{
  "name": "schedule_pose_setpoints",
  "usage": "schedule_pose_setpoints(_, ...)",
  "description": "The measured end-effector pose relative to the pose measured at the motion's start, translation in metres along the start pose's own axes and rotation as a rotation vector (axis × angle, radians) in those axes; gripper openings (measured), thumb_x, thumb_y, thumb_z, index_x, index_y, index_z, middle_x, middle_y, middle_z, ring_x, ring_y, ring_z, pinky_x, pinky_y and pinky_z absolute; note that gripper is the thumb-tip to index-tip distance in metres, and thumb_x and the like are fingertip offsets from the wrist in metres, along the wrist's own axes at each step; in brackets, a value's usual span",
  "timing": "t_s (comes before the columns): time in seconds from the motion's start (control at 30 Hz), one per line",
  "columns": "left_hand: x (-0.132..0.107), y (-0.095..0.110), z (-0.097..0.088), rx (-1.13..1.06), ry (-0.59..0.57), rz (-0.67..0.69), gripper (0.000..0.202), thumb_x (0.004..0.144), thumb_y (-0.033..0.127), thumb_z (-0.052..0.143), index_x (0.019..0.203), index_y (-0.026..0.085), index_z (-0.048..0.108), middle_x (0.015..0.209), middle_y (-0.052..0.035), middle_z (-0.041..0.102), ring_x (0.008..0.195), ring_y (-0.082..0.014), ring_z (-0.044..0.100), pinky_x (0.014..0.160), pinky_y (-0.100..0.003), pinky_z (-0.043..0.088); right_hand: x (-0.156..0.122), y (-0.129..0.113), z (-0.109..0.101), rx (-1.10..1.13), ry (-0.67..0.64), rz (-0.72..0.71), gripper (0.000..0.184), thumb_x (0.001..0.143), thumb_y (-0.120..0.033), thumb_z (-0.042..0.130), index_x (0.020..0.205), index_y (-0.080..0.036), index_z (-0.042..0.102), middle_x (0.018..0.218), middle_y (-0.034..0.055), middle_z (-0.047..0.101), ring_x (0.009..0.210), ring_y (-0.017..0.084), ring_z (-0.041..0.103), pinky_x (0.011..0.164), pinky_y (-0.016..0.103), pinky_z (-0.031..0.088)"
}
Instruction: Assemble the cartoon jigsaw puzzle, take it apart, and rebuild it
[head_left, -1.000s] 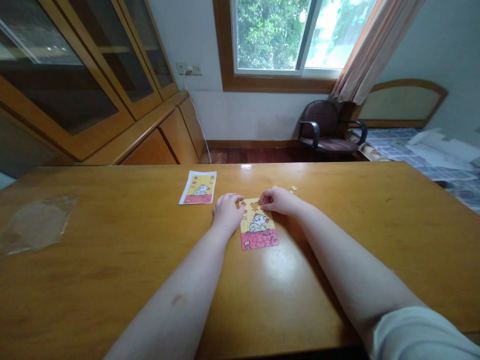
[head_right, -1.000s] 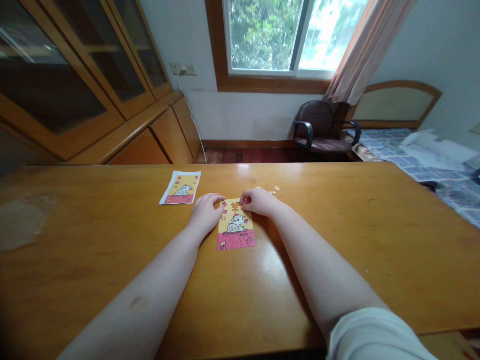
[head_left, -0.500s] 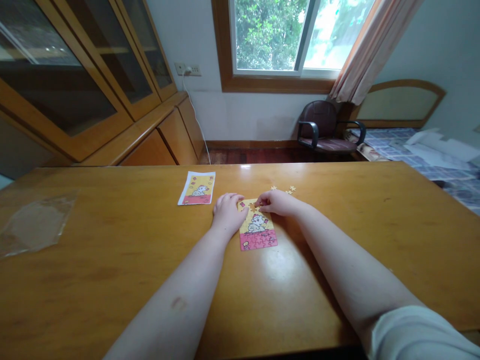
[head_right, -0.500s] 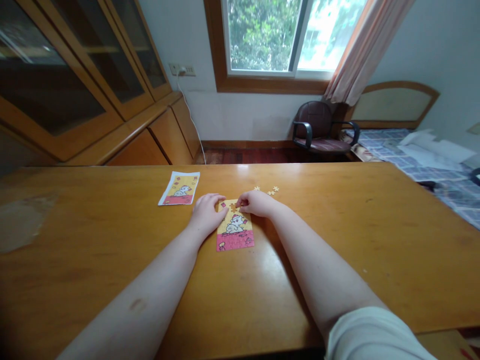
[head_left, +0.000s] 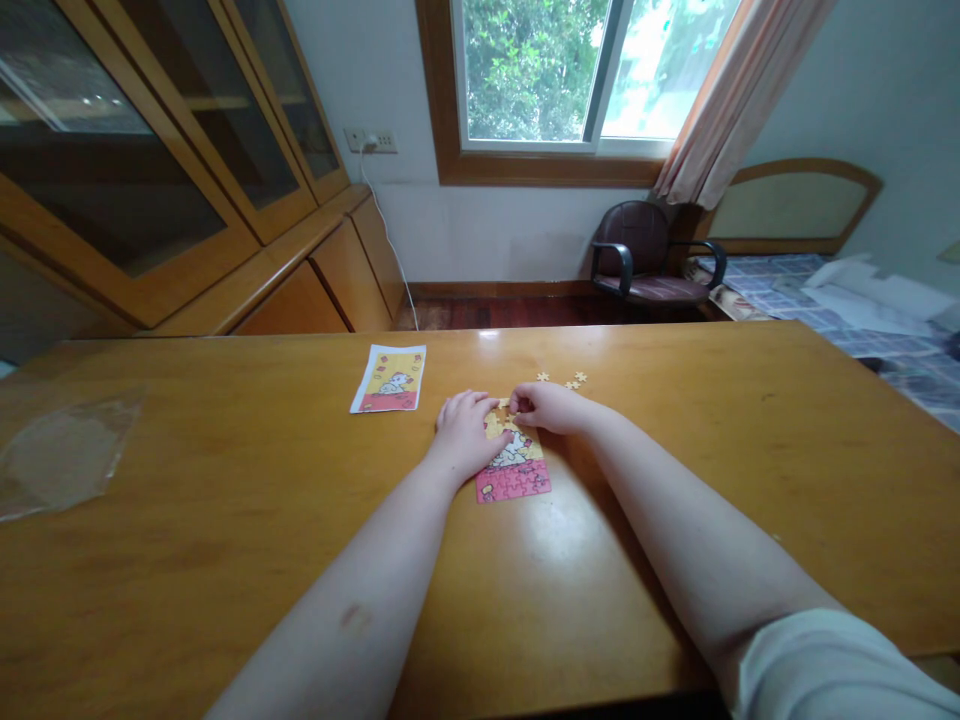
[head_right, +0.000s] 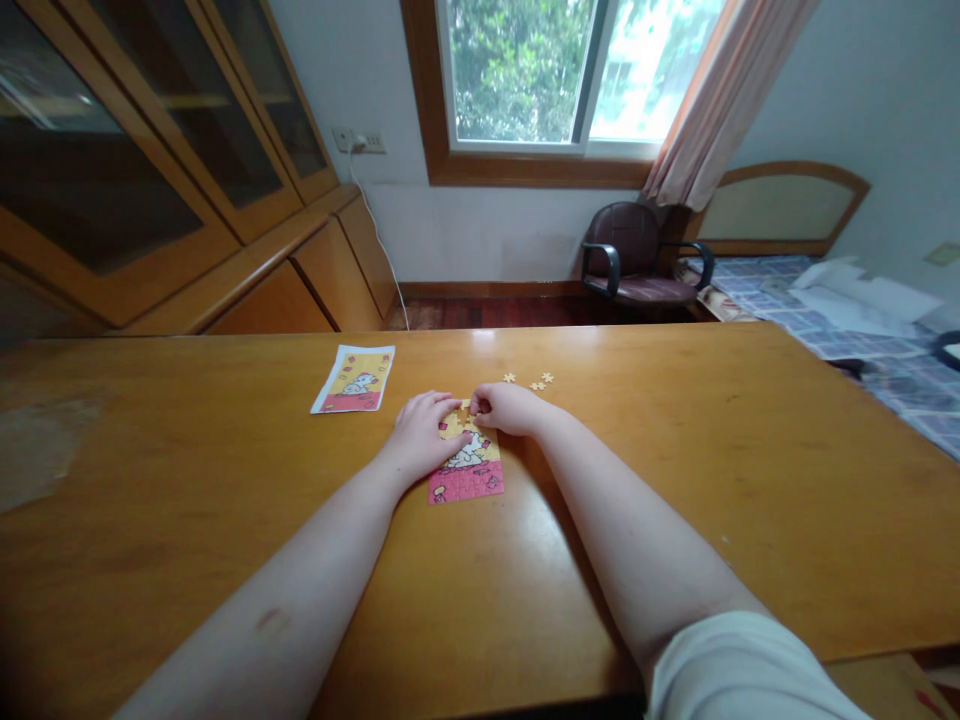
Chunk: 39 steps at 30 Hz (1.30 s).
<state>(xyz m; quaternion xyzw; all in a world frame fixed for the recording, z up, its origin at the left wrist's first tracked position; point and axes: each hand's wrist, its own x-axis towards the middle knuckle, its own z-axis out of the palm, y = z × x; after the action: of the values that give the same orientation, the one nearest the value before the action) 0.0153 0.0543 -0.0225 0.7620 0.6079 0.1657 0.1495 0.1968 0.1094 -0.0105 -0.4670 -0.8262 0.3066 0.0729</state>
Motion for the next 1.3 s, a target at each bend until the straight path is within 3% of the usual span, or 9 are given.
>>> schedule_pose_setpoints(0.23,0.001,-0.002,0.001,-0.002,-0.006,0.005,0.056,0.071,0.048,0.066,0.121,0.024,0.061,0.133,-0.0078,0.055,0.128,-0.0298,0.043,0.112,-0.046,0.029,0.0,0.004,0.0,0.073,-0.001,-0.016,0.005,0.071,-0.018,0.064,0.076,-0.018,0.066,0.073,-0.0013,0.065,0.064,0.011,0.055,0.061,0.021,0.038)
schedule_pose_setpoints(0.5,0.001,-0.001,0.002,-0.012,0.0,-0.001,0.056,0.071,0.049,0.065,0.121,0.025,0.062,0.133,-0.0066,0.056,0.129,-0.0294,0.042,0.112,-0.045,0.03,-0.001,-0.003,-0.002,0.001,0.011,0.003,0.024,0.07,-0.019,0.067,0.094,-0.017,0.071,0.08,0.0019,0.067,0.069,0.013,0.057,0.063,0.022,0.04)
schedule_pose_setpoints(0.7,0.001,0.0,0.0,-0.02,0.003,-0.001,0.055,0.071,0.048,0.065,0.12,0.024,0.063,0.132,-0.0074,0.056,0.127,-0.0293,0.044,0.112,-0.046,0.03,-0.001,-0.006,0.0,0.021,-0.045,-0.001,0.013,0.071,-0.017,0.065,0.084,-0.017,0.07,0.078,0.0018,0.069,0.068,0.013,0.059,0.062,0.022,0.041)
schedule_pose_setpoints(0.87,0.001,-0.002,0.002,-0.022,0.01,0.005,0.055,0.071,0.048,0.066,0.12,0.025,0.062,0.132,-0.0069,0.056,0.127,-0.0294,0.044,0.112,-0.046,0.03,0.0,-0.006,0.001,-0.026,0.018,0.03,0.022,0.068,-0.02,0.07,0.09,-0.017,0.07,0.085,0.0039,0.07,0.074,0.015,0.061,0.065,0.022,0.042)
schedule_pose_setpoints(1.07,0.001,-0.002,0.003,-0.016,0.01,0.006,0.056,0.071,0.049,0.065,0.12,0.024,0.062,0.132,-0.0075,0.056,0.127,-0.0294,0.044,0.112,-0.046,0.031,0.0,-0.007,0.002,-0.062,-0.007,0.011,0.023,0.07,-0.019,0.067,0.092,-0.016,0.068,0.081,0.0033,0.069,0.068,0.014,0.059,0.061,0.022,0.04)
schedule_pose_setpoints(1.3,0.001,-0.003,0.003,-0.012,0.002,-0.001,0.057,0.07,0.05,0.066,0.121,0.025,0.062,0.133,-0.0073,0.056,0.127,-0.0294,0.044,0.112,-0.046,0.03,0.001,-0.005,0.002,-0.029,-0.036,-0.033,0.011,0.071,-0.016,0.065,0.081,-0.017,0.069,0.08,0.0021,0.069,0.07,0.014,0.06,0.063,0.021,0.041)
